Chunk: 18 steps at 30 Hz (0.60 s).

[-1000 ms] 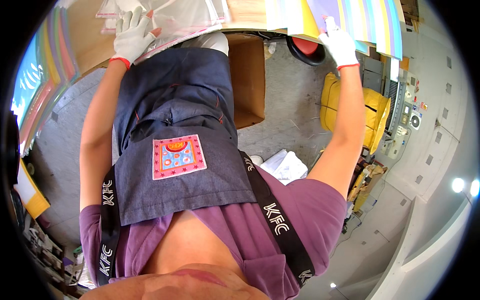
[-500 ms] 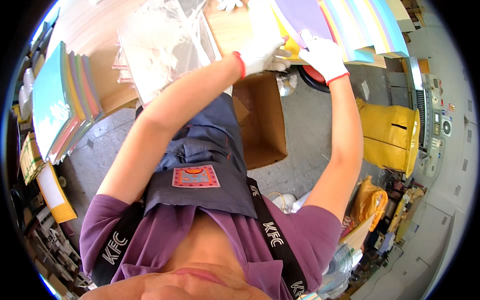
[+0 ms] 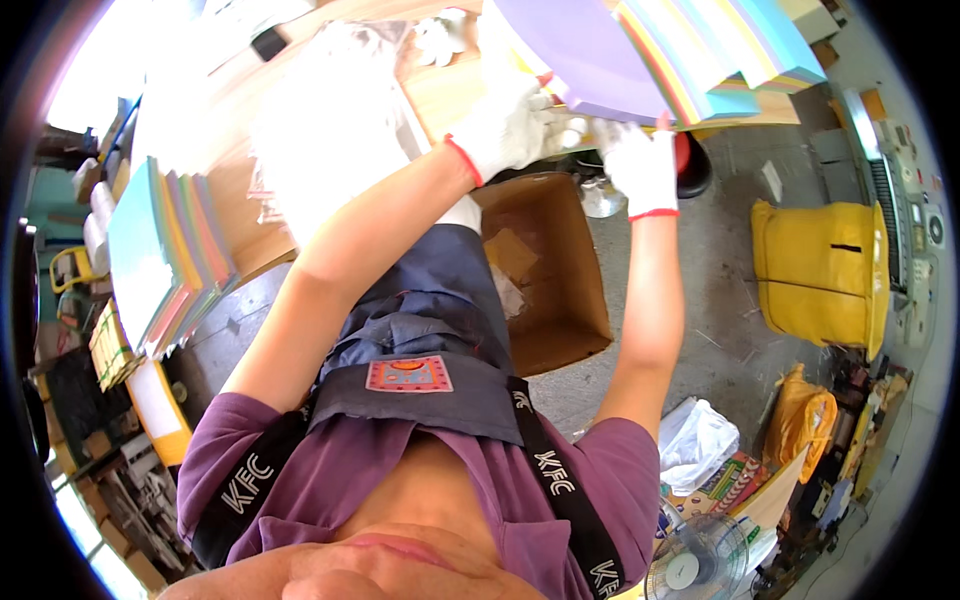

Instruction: The person repeatedly picks up colored sheets of paper and places them into clear plastic bags. They handle the items one by one, inserting each sheet into a bag and stacking the packaged items on the table.

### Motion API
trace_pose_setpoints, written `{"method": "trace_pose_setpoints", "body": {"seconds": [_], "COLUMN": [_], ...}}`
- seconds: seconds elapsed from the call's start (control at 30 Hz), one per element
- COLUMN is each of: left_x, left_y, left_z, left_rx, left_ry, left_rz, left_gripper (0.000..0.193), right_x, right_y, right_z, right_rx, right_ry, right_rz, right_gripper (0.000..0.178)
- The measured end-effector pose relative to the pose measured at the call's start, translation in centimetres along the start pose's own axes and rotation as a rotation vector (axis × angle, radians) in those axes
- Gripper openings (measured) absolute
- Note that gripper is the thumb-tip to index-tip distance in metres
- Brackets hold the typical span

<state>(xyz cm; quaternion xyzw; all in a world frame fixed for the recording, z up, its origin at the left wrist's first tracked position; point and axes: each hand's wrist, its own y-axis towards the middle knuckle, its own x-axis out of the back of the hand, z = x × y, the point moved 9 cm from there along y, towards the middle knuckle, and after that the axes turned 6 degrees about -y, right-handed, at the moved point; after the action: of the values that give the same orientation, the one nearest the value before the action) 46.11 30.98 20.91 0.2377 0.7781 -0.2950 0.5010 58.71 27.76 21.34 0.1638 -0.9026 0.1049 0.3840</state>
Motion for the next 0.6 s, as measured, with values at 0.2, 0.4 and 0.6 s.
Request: {"method": "trace_pose_setpoints", "body": {"seconds": [0.2, 0.4, 0.6], "left_x": [4.9, 14.7, 23.6], "left_y": [-9.6, -28.7, -28.0], "left_z": [0.3, -9.6, -16.6], "left_rx": [-0.023, -0.676, -0.440], "left_ry": [0.641, 2.362, 2.565], "left_rz": [0.046, -0.601, -0.745], "left_gripper": [0.035, 0.053, 0.046], "right_x": [-3.5, -6.8, -1.6], "right_y": [1.2, 4.3, 4.4], "right_z": [-1.1, -2.1, -3.8], "right_rx": [1.137, 1.016, 0.891], "right_ry": [-2.722, -3.168, -3.072], "right_rz": [0.321, 0.218, 0.564], "right_gripper": [0.047, 0.030, 0.034]}}
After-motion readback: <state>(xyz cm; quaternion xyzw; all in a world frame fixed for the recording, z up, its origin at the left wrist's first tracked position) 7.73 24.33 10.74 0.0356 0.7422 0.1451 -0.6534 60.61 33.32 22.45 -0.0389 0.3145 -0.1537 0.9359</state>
